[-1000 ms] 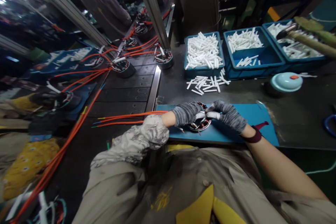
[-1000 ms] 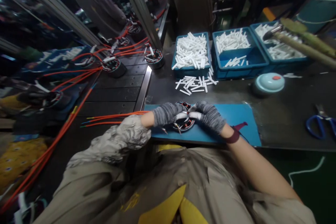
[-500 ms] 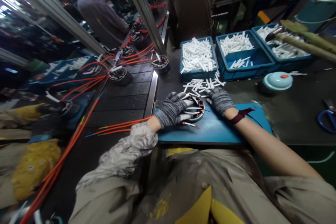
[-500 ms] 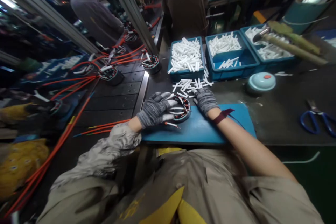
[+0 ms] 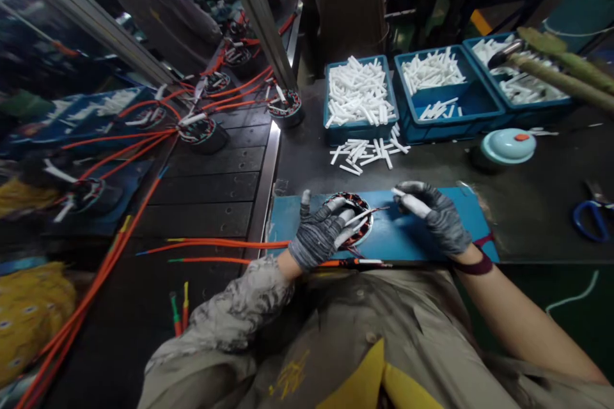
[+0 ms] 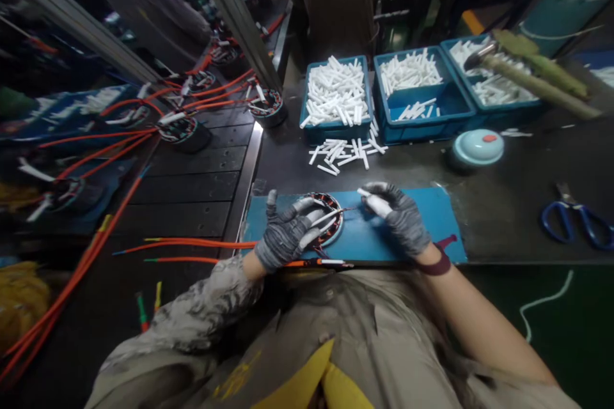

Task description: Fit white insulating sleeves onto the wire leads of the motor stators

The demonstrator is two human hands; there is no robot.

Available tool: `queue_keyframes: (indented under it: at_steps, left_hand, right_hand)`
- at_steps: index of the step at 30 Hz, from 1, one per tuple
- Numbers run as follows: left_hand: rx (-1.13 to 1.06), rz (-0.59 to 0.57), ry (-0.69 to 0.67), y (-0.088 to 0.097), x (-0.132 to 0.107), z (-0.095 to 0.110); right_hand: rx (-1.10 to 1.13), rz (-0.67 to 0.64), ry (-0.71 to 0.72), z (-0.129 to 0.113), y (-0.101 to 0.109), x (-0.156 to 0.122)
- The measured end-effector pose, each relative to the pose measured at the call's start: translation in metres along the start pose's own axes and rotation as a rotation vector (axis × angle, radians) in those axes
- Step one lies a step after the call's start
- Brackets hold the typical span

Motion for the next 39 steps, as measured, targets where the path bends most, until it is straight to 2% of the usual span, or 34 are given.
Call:
queue_keyframes:
  at_steps: [3,7,11,13,17,20,22,24,28,30,34,39]
  left_hand:
    - [-0.088,0.063,0.055,0.012,-0.005,-0.002]
    - [-0.131,0.020,0.060,0.013,-0.002,-0.008]
    - [-0.121,-0.117,0.040,0.000,-0.002,-0.012]
    - [-0.132,-0.162,0.030,-0.004,-0.004,-0.014]
    - [-0.154,-0.185,-0.012,-0.007,-0.004,-0.014]
    - [-0.153,-0.179,-0.022,-0.006,-0.004,-0.012]
    - [-0.138,-0.146,-0.034,-0.005,-0.005,-0.009]
    - [-0.119,-0.100,-0.046,-0.003,-0.006,-0.005]
    - [-0.108,-0.080,-0.003,-0.003,-0.008,0.000]
    - [-0.119,-0.063,-0.012,-0.001,-0.008,0.001]
    - [-0.104,0.061,-0.082,0.008,-0.007,0.004]
    - [-0.068,0.212,-0.120,0.018,-0.006,0.006]
  right_hand:
    - [0.168,0.010,-0.129,0.008,0.001,-0.019]
    - [0.162,-0.057,-0.133,0.012,-0.007,-0.018]
    - [0.064,-0.237,-0.003,-0.003,-0.021,-0.010]
    - [0.025,-0.350,0.014,-0.011,-0.031,-0.007]
    - [-0.102,-0.593,0.024,-0.021,-0.058,-0.004]
    - [-0.145,-0.674,0.027,-0.024,-0.071,-0.002]
    - [-0.109,-0.656,-0.005,-0.025,-0.067,-0.001]
    - [-0.042,-0.577,-0.086,-0.022,-0.049,-0.001]
    - [0.100,-0.172,-0.199,-0.009,0.012,-0.004]
    - [0.118,-0.084,-0.203,-0.001,0.026,-0.011]
    - [0.092,-0.094,-0.190,0.008,0.014,-0.021]
    - [0.107,-0.071,-0.162,0.001,0.001,-0.015]
Point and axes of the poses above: each hand's wrist, its own x-axis towards the middle knuckle, its own y-axis out of the back of the hand, z = x × y, the point moved 7 cm from there along x, towards the middle knuckle, and after that the axes turned 10 degrees about x, right-handed, at the moved point
